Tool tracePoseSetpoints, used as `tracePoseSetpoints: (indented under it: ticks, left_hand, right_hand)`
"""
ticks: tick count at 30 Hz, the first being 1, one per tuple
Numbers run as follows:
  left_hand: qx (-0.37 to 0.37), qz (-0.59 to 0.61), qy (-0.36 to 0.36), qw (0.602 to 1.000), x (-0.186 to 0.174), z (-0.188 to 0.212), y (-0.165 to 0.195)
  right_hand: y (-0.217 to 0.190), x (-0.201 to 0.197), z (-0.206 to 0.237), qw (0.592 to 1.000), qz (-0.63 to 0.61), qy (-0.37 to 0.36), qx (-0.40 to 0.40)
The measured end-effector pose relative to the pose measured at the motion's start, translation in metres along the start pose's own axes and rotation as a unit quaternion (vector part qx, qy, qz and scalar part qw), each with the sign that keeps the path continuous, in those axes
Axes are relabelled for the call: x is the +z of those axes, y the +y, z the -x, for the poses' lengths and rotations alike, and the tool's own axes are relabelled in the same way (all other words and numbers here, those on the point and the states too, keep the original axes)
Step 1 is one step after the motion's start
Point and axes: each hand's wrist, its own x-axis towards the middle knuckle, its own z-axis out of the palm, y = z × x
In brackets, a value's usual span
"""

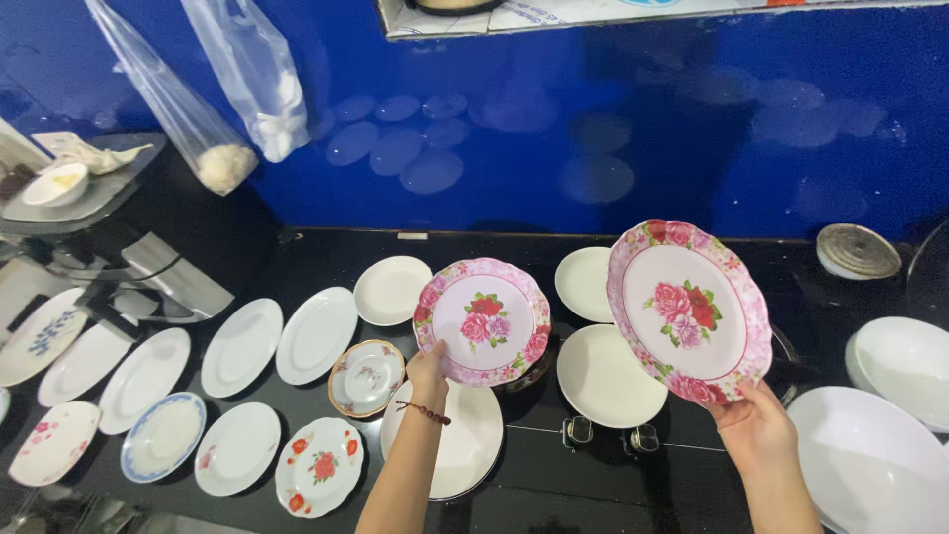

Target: The person picks up clean plates, bowls, and serving spoons from the kitchen counter and sink area and stacks them on the wall-mounted dish shelf above the sink, arranging plates and bowls into stacks. They carry items a few at a time and place them on the shelf.

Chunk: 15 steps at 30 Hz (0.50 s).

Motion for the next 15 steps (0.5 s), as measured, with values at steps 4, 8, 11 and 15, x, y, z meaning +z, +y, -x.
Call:
tracePoseSetpoints:
  ticks: [4,8,11,15]
  left_hand:
    - [0.034,-0.051,0.032,0.998,0.008,0.001,-0.013]
    - [0.062,-0.127,0.085,0.986,0.015,-0.001,-0.019]
    - [0.035,-0.117,0.098,0.988,0.017,-0.002,-0.025]
    - [0.031,-0.075,0.091,0.992,0.019,-0.002,-0.035]
  right_hand:
    - [-0.012,-0.001,0.008,1.0,0.018,0.004,-0.012]
    - [-0.016,-0.008,0.011,1.0,0.019,0.015,-0.01]
    - [-0.019,-0.019,0.009,0.999,0.023,0.032,-0.003]
    - [-0.017,-0.027,-0.001,0.998,0.034,0.041,0.015]
